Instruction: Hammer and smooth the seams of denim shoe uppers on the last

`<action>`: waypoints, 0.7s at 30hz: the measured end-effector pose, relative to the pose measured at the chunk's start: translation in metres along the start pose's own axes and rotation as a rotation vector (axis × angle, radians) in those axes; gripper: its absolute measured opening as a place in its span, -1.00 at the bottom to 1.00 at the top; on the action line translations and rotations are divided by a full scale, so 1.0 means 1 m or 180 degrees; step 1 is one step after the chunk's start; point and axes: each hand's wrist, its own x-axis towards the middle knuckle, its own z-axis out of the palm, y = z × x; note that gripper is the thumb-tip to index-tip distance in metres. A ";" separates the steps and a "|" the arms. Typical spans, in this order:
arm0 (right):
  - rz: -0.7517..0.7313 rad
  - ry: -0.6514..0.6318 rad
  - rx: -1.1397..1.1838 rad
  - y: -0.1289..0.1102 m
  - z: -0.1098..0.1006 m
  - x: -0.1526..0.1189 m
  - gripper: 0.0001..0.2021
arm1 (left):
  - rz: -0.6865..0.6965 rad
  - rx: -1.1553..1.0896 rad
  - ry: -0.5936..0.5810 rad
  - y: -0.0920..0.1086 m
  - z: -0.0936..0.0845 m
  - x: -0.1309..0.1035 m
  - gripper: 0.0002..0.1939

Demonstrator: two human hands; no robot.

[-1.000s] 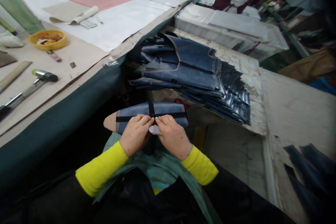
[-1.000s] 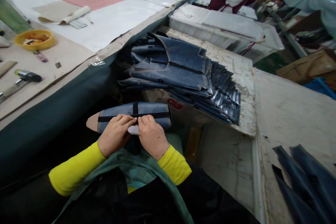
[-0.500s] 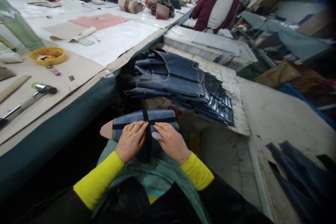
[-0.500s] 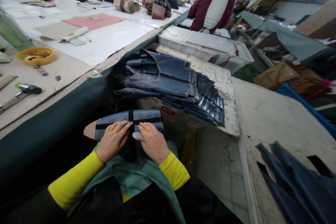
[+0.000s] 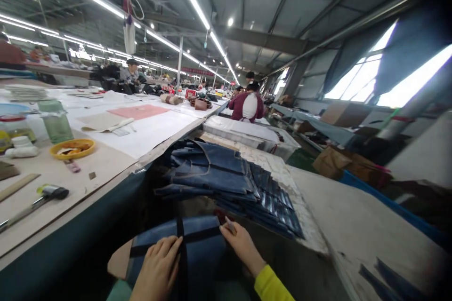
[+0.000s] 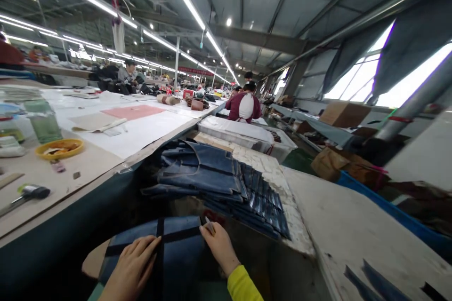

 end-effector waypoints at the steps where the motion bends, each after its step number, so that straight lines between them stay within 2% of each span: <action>1: 0.0043 -0.0093 0.0166 0.000 0.001 0.002 -0.64 | 0.0035 0.0002 0.0025 -0.002 0.001 0.000 -0.60; 5: 0.0120 -0.0427 0.0464 -0.004 0.004 0.005 -0.61 | 0.0132 -0.0015 0.0079 -0.007 0.005 0.000 -0.61; 7: 0.0052 -0.0378 0.0462 -0.011 0.002 0.006 -0.63 | 0.0137 -0.0070 0.0080 -0.009 0.009 -0.001 -0.60; 9: -0.0142 -0.0161 0.0370 -0.025 -0.001 0.007 -0.65 | 0.0108 -0.0181 0.0083 -0.012 0.011 -0.001 -0.58; 12: -0.0548 0.0113 0.0189 -0.063 -0.009 0.005 -0.68 | 0.0050 -0.0342 0.0196 -0.014 0.005 0.002 -0.41; 14: -0.0844 0.0112 0.0091 -0.097 -0.012 0.000 -0.70 | 0.0025 -0.0381 0.0351 -0.014 -0.008 0.007 -0.26; 16: -0.1244 0.0088 -0.0043 -0.133 -0.011 -0.009 -0.72 | -0.0042 -0.0425 0.0503 -0.015 -0.025 0.012 -0.20; 18: -0.1665 -0.0002 -0.0197 -0.165 -0.008 -0.020 -0.74 | -0.0201 -0.0571 0.0644 -0.019 -0.043 0.015 -0.29; 21: -0.2213 -0.0245 -0.0400 -0.196 -0.003 -0.031 -0.84 | -0.0550 -0.0965 0.0837 -0.034 -0.061 0.014 -0.63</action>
